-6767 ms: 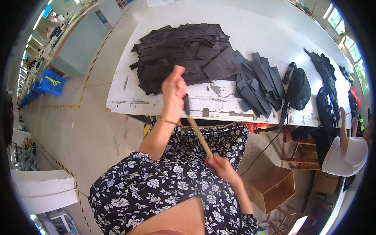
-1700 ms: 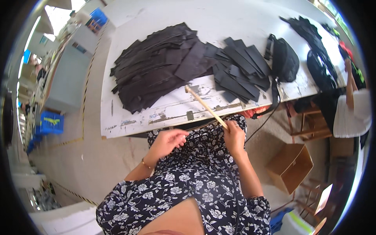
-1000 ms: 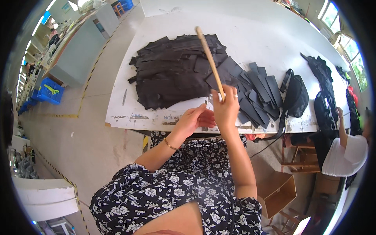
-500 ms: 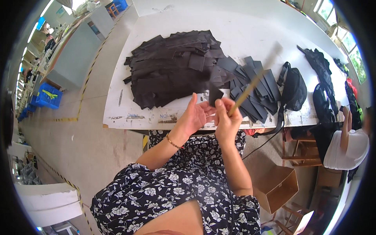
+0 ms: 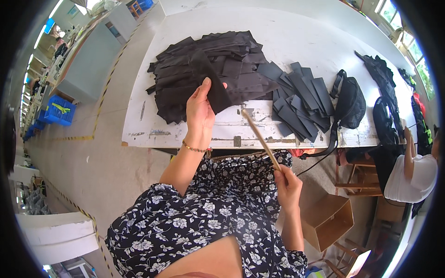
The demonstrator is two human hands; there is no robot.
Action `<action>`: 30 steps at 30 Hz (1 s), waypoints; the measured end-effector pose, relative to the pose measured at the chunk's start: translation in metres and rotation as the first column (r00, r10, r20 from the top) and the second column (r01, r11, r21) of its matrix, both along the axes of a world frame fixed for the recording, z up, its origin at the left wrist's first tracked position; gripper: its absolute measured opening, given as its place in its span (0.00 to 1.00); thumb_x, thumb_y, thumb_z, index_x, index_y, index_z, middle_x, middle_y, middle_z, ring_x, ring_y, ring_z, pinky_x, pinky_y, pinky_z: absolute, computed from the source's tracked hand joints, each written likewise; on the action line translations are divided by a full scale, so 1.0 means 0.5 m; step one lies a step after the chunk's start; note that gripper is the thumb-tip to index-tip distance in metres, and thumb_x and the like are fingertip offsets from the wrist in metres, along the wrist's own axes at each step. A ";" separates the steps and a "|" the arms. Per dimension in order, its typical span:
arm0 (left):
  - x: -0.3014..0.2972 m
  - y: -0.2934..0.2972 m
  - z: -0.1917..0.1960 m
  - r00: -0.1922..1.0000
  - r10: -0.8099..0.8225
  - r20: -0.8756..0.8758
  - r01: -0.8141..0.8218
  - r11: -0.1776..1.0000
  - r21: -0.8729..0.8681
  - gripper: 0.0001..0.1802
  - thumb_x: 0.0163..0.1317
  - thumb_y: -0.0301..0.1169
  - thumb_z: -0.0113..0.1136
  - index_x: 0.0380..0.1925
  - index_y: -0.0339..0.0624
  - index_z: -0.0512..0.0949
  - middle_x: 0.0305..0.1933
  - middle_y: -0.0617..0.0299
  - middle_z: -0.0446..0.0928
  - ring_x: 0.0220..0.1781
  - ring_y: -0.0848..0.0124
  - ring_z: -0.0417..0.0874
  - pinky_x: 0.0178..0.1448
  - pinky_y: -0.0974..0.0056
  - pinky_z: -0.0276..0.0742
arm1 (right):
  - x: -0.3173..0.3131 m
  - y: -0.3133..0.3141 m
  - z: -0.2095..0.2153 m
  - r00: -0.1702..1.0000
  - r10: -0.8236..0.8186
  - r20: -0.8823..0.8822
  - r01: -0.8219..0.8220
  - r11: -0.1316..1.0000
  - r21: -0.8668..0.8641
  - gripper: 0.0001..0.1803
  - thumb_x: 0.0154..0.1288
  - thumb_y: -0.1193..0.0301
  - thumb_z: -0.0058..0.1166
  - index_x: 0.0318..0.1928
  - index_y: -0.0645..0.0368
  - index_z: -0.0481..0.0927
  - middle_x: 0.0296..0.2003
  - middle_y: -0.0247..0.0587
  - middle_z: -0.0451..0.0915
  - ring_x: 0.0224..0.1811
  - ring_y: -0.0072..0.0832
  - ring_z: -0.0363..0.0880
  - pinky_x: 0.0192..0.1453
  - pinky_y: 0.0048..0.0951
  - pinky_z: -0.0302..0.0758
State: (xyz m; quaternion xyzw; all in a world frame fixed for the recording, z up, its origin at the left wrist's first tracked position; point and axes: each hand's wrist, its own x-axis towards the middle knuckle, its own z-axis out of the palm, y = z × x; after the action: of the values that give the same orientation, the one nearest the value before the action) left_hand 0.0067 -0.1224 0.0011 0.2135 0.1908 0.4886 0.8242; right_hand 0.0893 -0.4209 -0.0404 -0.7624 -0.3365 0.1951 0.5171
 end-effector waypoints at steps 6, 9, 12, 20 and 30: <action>0.015 0.013 -0.043 0.995 0.062 -0.077 -0.063 0.998 -0.011 0.10 0.61 0.31 0.68 0.29 0.39 0.77 0.29 0.62 0.80 0.28 0.75 0.78 0.33 0.72 0.76 | -0.032 0.028 -0.022 1.000 -0.014 0.014 0.014 1.000 0.004 0.09 0.69 0.75 0.55 0.46 0.64 0.82 0.22 0.32 0.75 0.24 0.15 0.70 0.29 0.20 0.68; 0.017 0.015 -0.060 0.988 0.078 -0.135 -0.081 0.997 -0.015 0.11 0.59 0.33 0.71 0.27 0.44 0.77 0.23 0.72 0.75 0.20 0.86 0.68 0.24 0.78 0.62 | -0.032 0.037 -0.026 1.000 -0.013 -0.016 0.012 1.000 -0.028 0.10 0.70 0.73 0.55 0.47 0.65 0.82 0.21 0.32 0.75 0.24 0.15 0.71 0.28 0.21 0.68; 0.016 0.014 -0.060 0.979 0.102 -0.177 -0.103 0.995 0.005 0.11 0.59 0.33 0.71 0.26 0.45 0.77 0.23 0.75 0.75 0.19 0.87 0.66 0.22 0.78 0.58 | -0.033 0.039 -0.031 0.999 -0.020 -0.025 0.019 0.999 -0.042 0.11 0.70 0.71 0.55 0.47 0.65 0.81 0.21 0.31 0.75 0.24 0.15 0.70 0.28 0.21 0.68; 0.013 -0.033 -0.086 0.970 0.040 -0.238 0.008 0.980 0.197 0.07 0.62 0.31 0.68 0.33 0.40 0.81 0.28 0.72 0.79 0.25 0.87 0.74 0.27 0.80 0.65 | -0.035 0.060 -0.030 0.971 0.109 -0.212 -0.095 0.992 0.077 0.13 0.66 0.76 0.58 0.51 0.62 0.76 0.29 0.29 0.75 0.30 0.14 0.72 0.33 0.17 0.69; -0.057 -0.173 -0.120 0.897 -0.239 -0.371 0.314 0.936 0.157 0.14 0.63 0.32 0.65 0.45 0.34 0.80 0.38 0.66 0.81 0.38 0.82 0.80 0.43 0.75 0.76 | -0.045 0.157 -0.034 0.974 0.026 -0.225 0.015 0.984 0.179 0.11 0.72 0.74 0.51 0.52 0.63 0.72 0.23 0.29 0.74 0.24 0.12 0.69 0.26 0.15 0.64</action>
State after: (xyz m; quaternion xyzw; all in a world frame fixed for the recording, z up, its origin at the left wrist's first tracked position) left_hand -0.0220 -0.2089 -0.0588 0.4080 0.2467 0.3382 0.8114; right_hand 0.0669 -0.3426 -0.0573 -0.6847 -0.2935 0.2510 0.6181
